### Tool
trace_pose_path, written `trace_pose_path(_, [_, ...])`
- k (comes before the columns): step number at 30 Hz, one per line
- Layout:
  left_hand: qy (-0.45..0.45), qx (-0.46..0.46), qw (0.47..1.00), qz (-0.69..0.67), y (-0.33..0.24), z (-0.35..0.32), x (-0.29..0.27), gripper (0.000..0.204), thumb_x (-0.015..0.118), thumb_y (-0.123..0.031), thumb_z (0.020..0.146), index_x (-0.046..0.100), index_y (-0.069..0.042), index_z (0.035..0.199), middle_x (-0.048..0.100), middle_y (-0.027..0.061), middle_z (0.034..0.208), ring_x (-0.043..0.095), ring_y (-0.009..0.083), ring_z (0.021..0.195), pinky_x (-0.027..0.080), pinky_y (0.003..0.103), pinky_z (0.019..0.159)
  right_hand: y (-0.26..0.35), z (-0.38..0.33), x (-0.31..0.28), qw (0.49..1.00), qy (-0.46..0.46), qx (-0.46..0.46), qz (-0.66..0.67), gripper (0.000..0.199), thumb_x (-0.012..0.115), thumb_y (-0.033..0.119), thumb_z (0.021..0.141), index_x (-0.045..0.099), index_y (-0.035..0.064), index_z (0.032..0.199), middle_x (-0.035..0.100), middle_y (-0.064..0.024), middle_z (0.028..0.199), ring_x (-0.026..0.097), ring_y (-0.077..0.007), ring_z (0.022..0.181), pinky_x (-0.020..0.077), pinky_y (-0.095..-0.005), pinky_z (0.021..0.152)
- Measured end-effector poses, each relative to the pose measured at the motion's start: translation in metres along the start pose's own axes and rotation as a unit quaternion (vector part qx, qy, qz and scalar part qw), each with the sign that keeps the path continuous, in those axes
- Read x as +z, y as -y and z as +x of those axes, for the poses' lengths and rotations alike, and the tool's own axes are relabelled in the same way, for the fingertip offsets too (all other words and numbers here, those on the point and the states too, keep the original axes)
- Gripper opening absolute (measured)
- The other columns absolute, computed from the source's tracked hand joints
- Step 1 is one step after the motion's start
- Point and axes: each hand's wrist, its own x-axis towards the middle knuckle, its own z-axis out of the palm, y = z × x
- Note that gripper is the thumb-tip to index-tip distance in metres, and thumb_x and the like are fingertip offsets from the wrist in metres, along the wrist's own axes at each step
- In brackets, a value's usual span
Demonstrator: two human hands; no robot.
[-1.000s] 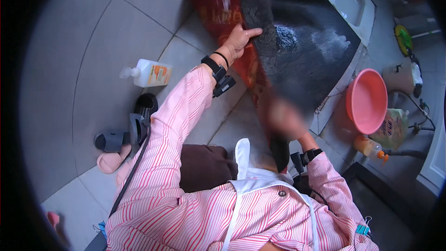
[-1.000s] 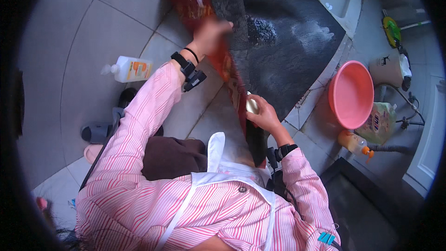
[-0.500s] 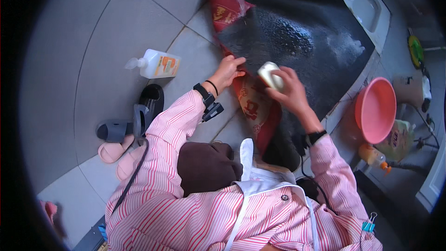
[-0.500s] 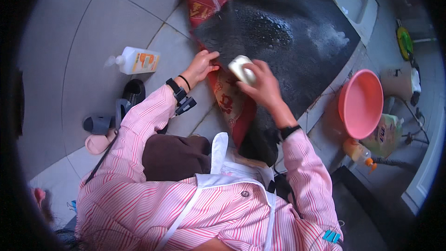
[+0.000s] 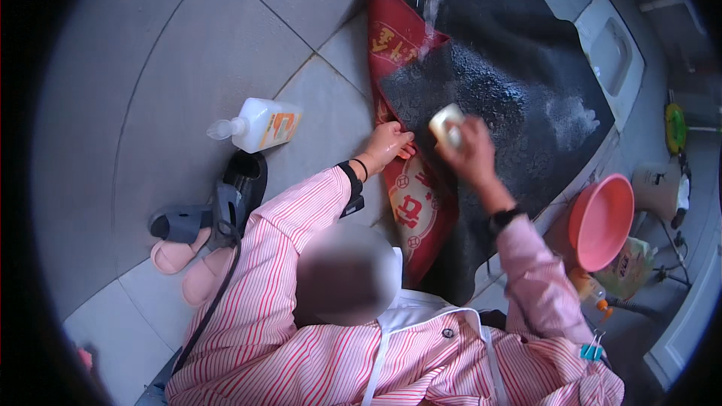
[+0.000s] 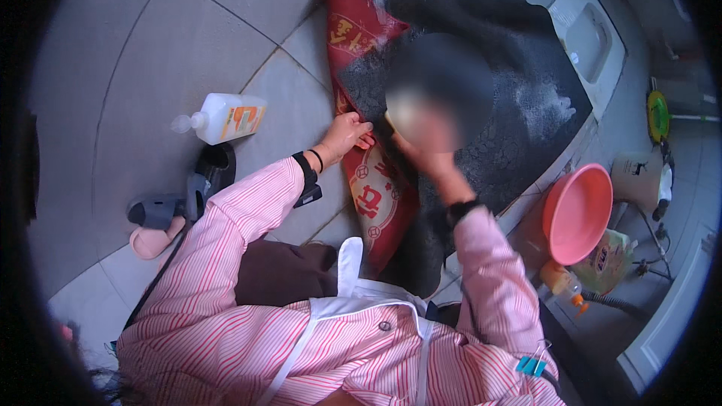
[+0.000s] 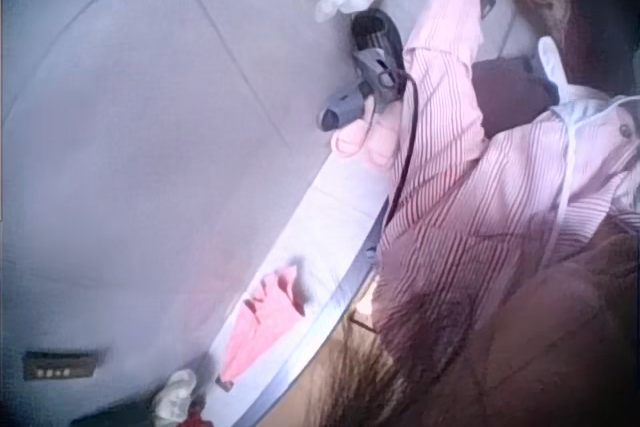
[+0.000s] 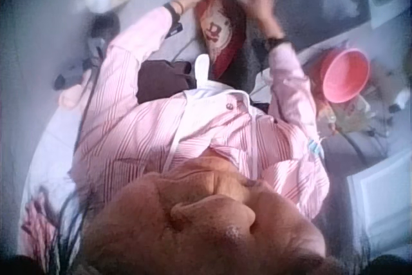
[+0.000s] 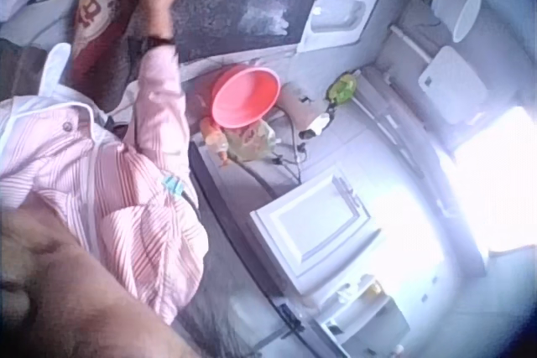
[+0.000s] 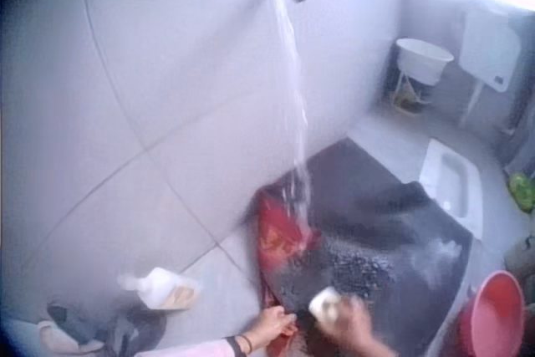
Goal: The person scrubs a red decorative mat with a sponge, then flips it to scrub the black underside. They rinse the mat with a handheld shower head, pour water from a pink basin, and continue scrubbing both sides. The person folds and unfolds the mat during cleaning.
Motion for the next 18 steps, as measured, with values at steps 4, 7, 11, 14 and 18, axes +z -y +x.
trace_pose_path(4, [0.009, 0.026, 0.999, -0.027, -0.002, 0.0, 0.003, 0.012, 0.06, -0.012, 0.101, 0.059, 0.0, 0.099, 0.068, 0.0123, 0.091, 0.071, 0.0213, 0.076, 0.059, 0.032, 0.065, 0.026, 0.045, 0.041, 0.999, 0.028, 0.024, -0.002, 0.045, 0.082, 0.032, 0.078, 0.07, 0.0148, 0.118, 0.06, -0.0176, 0.12, 0.061, -0.0384, 0.109, 0.0529, -0.0457, 0.089])
trace_pose_path(7, [0.045, 0.031, 0.998, -0.006, -0.025, 0.008, 0.027, 0.013, 0.059, -0.01, 0.102, 0.056, 0.001, 0.098, 0.066, 0.0111, 0.089, 0.071, 0.0211, 0.076, 0.059, 0.031, 0.065, -0.018, 0.149, 0.052, 0.991, -0.07, 0.032, -0.106, 0.042, 0.079, 0.034, 0.079, 0.071, 0.0136, 0.115, 0.063, -0.0179, 0.114, 0.063, -0.0388, 0.104, 0.0536, -0.0453, 0.087])
trace_pose_path(11, [0.052, 0.03, 0.998, 0.01, -0.013, 0.01, 0.017, 0.013, 0.058, -0.01, 0.102, 0.055, 0.002, 0.099, 0.066, 0.0117, 0.09, 0.071, 0.0213, 0.078, 0.06, 0.031, 0.065, -0.012, 0.168, 0.051, 0.989, -0.009, 0.08, -0.123, 0.041, 0.079, 0.034, 0.08, 0.071, 0.0125, 0.115, 0.062, -0.02, 0.114, 0.062, -0.0386, 0.106, 0.0533, -0.047, 0.089])
trace_pose_path(14, [0.037, 0.019, 0.999, -0.001, -0.002, 0.0, -0.002, 0.013, 0.057, -0.01, 0.102, 0.054, 0.002, 0.101, 0.068, 0.013, 0.094, 0.071, 0.0211, 0.08, 0.06, 0.03, 0.067, 0.009, 0.044, 0.036, 0.999, 0.028, 0.027, -0.004, 0.049, 0.081, 0.032, 0.079, 0.069, 0.0134, 0.122, 0.058, -0.0227, 0.129, 0.057, -0.042, 0.12, 0.0494, -0.0463, 0.101])
trace_pose_path(18, [0.049, 0.03, 0.998, -0.009, 0.002, 0.001, 0.001, 0.011, 0.059, -0.007, 0.099, 0.054, 0.002, 0.096, 0.067, 0.0116, 0.088, 0.072, 0.0204, 0.077, 0.06, 0.029, 0.063, -0.007, -0.048, -0.003, 0.988, 0.041, 0.148, -0.005, 0.046, 0.081, 0.029, 0.079, 0.068, 0.0174, 0.121, 0.059, -0.0207, 0.127, 0.059, -0.0404, 0.117, 0.0518, -0.0461, 0.096])
